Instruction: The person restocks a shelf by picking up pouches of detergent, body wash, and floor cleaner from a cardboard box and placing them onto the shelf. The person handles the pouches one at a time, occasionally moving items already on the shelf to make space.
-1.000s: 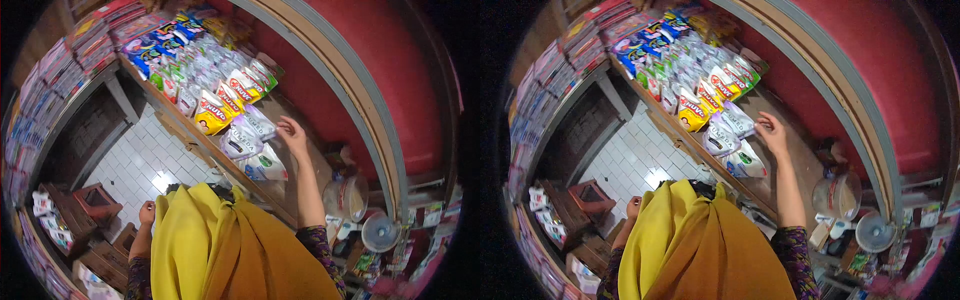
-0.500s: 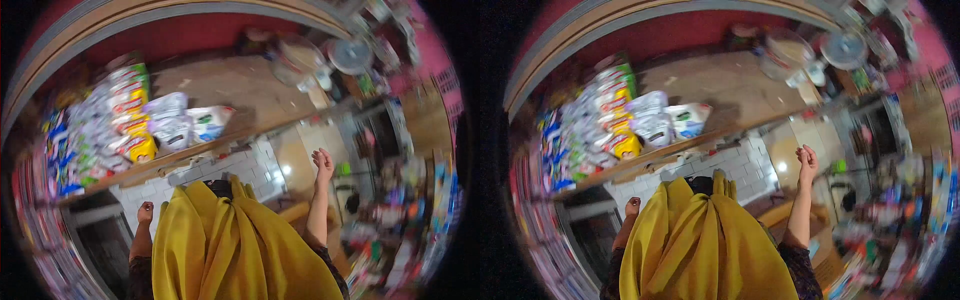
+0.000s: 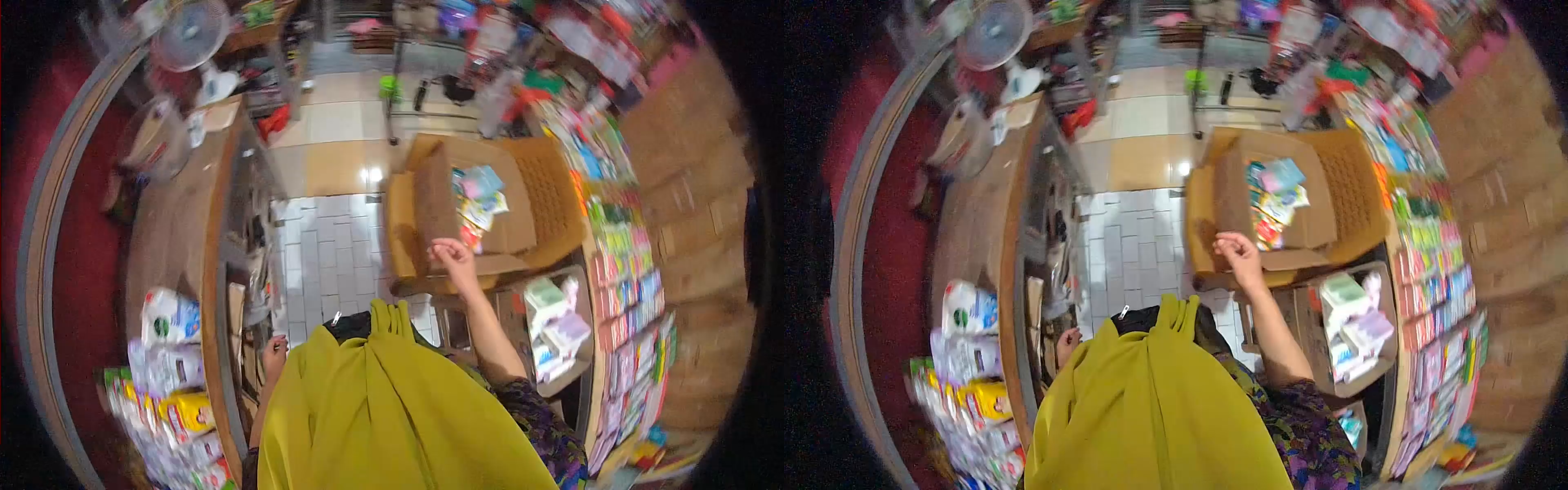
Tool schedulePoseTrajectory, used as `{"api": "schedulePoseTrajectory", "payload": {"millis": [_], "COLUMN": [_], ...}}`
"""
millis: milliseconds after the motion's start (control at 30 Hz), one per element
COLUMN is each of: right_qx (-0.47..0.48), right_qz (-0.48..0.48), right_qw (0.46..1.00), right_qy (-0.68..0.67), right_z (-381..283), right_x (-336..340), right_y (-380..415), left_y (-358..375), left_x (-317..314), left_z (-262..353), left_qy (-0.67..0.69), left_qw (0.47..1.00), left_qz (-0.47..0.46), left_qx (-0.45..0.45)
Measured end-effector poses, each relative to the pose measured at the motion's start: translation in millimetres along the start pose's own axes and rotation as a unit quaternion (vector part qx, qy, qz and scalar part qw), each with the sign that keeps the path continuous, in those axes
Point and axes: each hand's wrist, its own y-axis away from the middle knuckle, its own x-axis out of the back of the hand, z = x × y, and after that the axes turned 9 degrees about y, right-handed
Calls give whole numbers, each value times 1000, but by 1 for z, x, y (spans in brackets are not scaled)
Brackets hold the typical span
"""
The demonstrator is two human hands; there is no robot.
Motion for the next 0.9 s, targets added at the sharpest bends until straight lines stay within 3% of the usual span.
{"api": "schedulePoseTrajectory", "payload": {"millis": [267, 433, 567, 700, 800, 900], "right_qx": [-133, -111, -92, -150, -231, -331], "right_qz": [39, 51, 108, 70, 98, 131], "right_qw": [990, 992, 989, 985, 966, 933], "right_qy": [-34, 15, -44, -58, -63, -62], "right_z": [28, 50, 54, 88, 152, 171], "right_x": [110, 198, 250, 282, 292, 288], "right_y": [60, 26, -25, -88, -132, -153], "left_y": [-66, -68, -48, -24, -10, 1], "left_x": [-175, -322, -424, -481, -495, -491], "left_z": [87, 121, 176, 236, 245, 236], "left_qy": [-80, -68, -73, -139, -144, -174], "left_qw": [984, 960, 940, 924, 926, 930], "left_qz": [-155, -265, -324, -344, -342, -323], "left_qx": [-22, -65, -77, -90, -64, -25]}}
